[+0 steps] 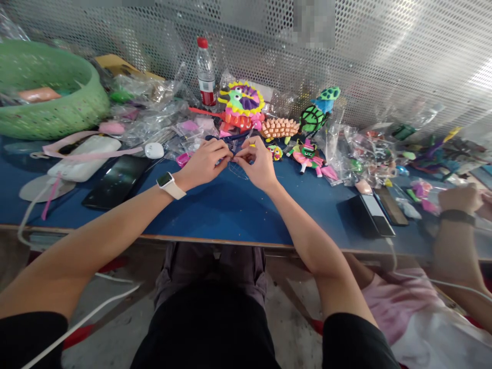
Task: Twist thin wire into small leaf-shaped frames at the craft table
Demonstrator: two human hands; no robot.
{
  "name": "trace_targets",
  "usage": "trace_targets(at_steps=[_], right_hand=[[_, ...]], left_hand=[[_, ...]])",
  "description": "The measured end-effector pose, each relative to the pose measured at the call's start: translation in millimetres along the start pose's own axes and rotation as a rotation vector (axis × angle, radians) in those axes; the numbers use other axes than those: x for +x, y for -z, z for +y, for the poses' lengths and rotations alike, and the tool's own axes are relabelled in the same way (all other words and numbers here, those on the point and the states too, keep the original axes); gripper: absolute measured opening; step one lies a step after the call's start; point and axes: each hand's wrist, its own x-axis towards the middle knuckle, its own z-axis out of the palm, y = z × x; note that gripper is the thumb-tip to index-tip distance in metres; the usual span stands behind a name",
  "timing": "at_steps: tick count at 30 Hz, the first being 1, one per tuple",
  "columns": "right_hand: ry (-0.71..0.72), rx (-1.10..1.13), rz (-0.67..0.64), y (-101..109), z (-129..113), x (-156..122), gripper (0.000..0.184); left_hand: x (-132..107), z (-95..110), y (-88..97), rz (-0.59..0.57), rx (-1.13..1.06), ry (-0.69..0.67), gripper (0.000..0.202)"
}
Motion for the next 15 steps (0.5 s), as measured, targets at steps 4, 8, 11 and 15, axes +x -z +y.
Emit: trace_targets(at_steps=[4, 8, 11, 15], right_hand=[[0.028, -0.012, -0.015, 2.1, -1.7, -0.2, 0.046], [0.059, -0.004, -0.044, 5.4, -0.3, -0.5, 0.045], [0.072, -0.018, -0.067, 9.8, -1.2, -0.8, 0.044], [0.09, -0.044, -0.069, 15.2, -5.7, -0.6, 0.042]], left_hand=[[1.3, -0.3, 1.3, -0.003, -0.107, 0.041, 0.019], [2.5, -0.5, 6.5, -0.033, -0.173, 0.034, 0.018], [3.3, 0.1, 10.0, -0.038, -0.201, -0.003, 0.018], [3.7, 2.1, 11.5, -0.024, -0.246, -0.012, 0.016]])
